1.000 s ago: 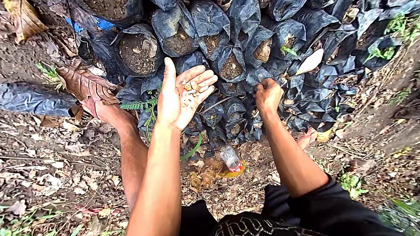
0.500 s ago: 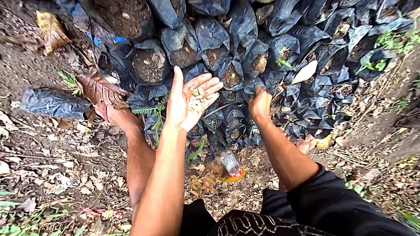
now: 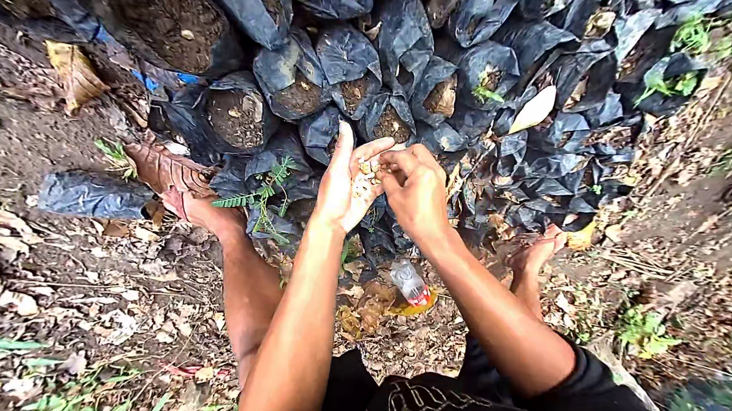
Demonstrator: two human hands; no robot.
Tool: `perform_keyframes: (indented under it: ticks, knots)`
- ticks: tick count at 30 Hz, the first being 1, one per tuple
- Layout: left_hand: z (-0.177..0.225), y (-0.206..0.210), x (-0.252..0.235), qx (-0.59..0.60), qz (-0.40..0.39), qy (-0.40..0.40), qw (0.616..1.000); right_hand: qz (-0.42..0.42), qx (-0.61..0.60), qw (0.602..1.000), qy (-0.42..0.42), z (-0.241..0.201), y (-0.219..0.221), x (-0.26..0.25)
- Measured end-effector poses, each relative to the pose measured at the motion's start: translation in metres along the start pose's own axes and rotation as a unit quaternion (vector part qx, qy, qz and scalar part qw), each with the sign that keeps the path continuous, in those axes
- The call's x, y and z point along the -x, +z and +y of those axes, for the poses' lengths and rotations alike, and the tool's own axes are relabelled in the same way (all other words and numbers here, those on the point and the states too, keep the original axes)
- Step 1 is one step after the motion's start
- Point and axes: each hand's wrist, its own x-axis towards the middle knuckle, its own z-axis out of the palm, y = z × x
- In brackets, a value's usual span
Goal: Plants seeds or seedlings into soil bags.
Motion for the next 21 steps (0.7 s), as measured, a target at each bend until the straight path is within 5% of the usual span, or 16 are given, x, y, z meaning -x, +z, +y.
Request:
perform_keyframes:
  ticks: [6,11,21]
  knots:
    - [-0.013,0.002,-0.003,-0.024,0.014,-0.01,1.0,-0.055,0.018,0.998,0.013,0.007,0.001,-0.001]
    - [-0.008,0.008,0.006,-0.024,-0.004,-0.025,0.999,0.009,-0.092,0.995,0.032,0.014,-0.037,0.001]
    - [-0.003,0.001,0.001,0.013,0.012,-0.017,1.0,0.156,0.04,0.957,0.241,0.147,-0.087,-0.089]
